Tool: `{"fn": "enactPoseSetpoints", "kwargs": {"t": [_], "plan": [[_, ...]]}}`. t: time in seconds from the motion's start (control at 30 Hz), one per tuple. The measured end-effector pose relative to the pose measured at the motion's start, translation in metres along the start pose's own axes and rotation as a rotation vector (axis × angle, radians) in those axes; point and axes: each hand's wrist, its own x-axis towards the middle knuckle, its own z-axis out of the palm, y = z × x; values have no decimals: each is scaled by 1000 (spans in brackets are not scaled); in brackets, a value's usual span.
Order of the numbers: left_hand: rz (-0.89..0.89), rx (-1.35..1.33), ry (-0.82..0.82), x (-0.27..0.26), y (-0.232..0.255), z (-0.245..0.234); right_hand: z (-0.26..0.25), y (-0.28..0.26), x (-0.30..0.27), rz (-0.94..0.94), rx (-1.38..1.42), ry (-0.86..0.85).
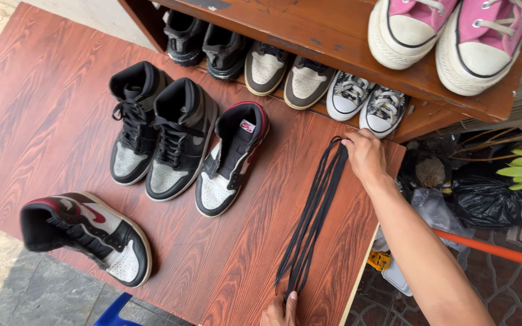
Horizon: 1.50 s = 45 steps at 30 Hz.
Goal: The person removes the existing laces from a high-top sneaker, then threads a new black lace through the eyelets and ties it. The person repeats the process on a second sneaker, finishing with a tied pair.
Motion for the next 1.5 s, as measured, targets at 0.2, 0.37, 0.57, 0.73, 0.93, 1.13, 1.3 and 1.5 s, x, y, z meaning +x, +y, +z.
{"fn": "enactPoseSetpoints", "kwargs": {"t": [0.2,0.37,0.57,0.73,0.93,1.13,1.3,1.5], "plan": [[109,-22,175,-11,-42,-26,-33,-37,-32,-90,26,138],[-55,-270,86,12,-40,-195,-43,-83,-125,115,186,59],[252,-277,917,62,-7,-387,26,-112,-264,623,522,-317],[159,-99,794,135,-7,-447,113,-166,-327,733,849,-640],[259,-125,613,113,-22,-469,137,-293,-293,450,709,-774],[898,-113,487,37,42,-467,115,-370,-273,454,1130,-782],[571,147,-206,37,114,-428,109,-347,-287,839,1460,-258],[715,-169,-40,84,153,-334,72,-282,-264,987,1575,120]]}}
